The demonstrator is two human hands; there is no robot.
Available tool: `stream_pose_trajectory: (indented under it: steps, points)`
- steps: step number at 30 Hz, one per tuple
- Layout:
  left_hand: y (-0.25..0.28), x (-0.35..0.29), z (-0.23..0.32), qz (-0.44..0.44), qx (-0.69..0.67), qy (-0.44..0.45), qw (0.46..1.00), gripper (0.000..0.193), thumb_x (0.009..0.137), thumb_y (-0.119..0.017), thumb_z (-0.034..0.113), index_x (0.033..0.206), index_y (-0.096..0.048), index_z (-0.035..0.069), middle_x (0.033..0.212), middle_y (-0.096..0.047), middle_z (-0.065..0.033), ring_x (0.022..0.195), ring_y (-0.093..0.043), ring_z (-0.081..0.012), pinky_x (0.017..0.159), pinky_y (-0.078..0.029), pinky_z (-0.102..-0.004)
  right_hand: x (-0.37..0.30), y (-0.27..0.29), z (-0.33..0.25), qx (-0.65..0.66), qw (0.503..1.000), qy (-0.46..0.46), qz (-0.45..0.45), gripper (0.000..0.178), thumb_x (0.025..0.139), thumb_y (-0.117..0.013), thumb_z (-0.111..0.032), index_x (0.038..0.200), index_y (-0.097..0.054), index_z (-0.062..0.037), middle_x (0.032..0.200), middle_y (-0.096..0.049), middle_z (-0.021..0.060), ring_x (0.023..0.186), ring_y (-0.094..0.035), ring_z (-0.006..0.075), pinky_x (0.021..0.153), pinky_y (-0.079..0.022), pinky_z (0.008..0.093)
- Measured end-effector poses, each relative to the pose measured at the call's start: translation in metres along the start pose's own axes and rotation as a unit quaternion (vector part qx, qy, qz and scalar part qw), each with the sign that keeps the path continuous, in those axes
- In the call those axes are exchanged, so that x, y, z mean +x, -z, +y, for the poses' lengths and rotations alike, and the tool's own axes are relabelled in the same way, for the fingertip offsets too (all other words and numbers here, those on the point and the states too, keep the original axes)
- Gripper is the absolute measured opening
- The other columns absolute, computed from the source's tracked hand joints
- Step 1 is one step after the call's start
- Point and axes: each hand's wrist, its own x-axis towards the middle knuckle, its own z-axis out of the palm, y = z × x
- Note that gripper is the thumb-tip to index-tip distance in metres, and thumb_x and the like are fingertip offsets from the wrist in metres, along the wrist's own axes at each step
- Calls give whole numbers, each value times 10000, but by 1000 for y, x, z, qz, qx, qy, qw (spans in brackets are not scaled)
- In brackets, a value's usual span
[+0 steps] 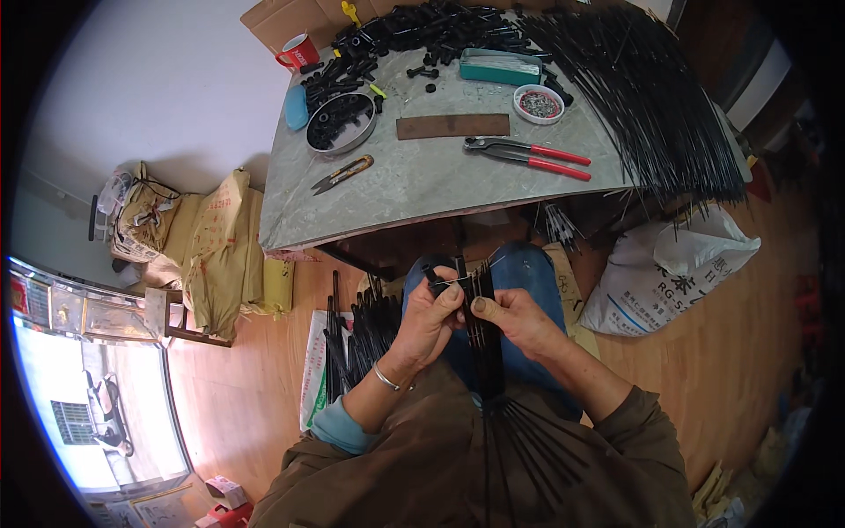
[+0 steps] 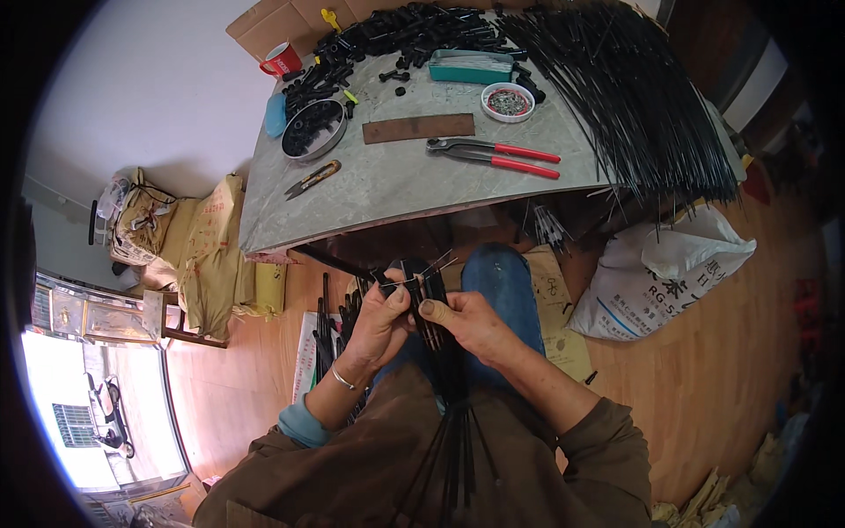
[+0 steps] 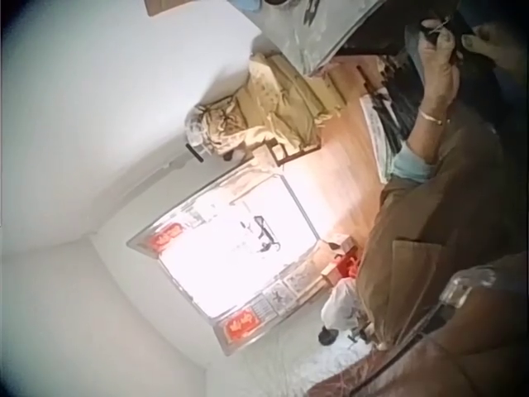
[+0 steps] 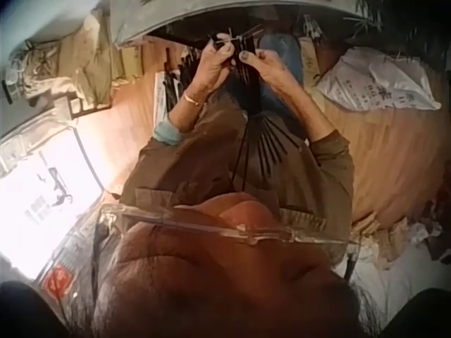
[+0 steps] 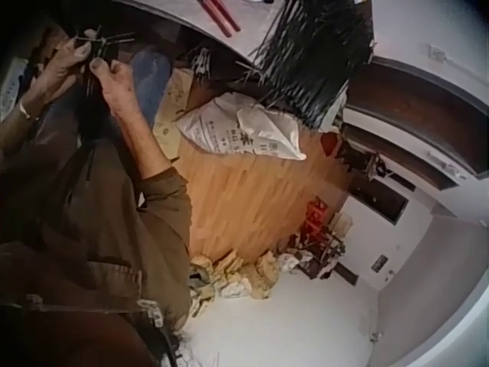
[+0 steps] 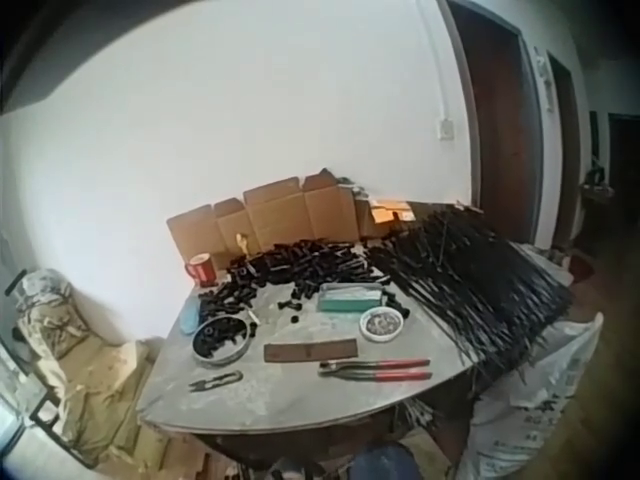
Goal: Assembling black wire bundles with plastic connectors and cutting excess wire.
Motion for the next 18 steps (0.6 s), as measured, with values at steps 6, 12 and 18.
stream_pose_trajectory:
  steps: [6,12,18]
  points:
    - [-2,4,0,58,130,-70,987,110,911,-605,149,980,-567,72,725,-538,35,631,-485,-49,575,-406,-200,1,-6,-3,-25,994,92,46,208,885,-657,-210,978,-633,-26,850,-645,20,729,-579,80,676,-458,224]
    - [-9,2,6,82,140,-78,984,104,899,-613,138,925,-602,37,704,-529,33,629,-482,-41,578,-418,-202,2,-25,-9,20,987,146,58,270,847,-672,-59,1071,-524,-23,899,-637,64,734,-637,148,681,-540,280]
    - [-5,5,14,101,188,-70,974,152,897,-627,152,941,-614,7,706,-539,18,642,-496,-44,561,-409,-198,6,-28,-13,71,984,151,61,386,842,-654,-20,1161,-439,-40,841,-618,93,678,-646,185,587,-578,326]
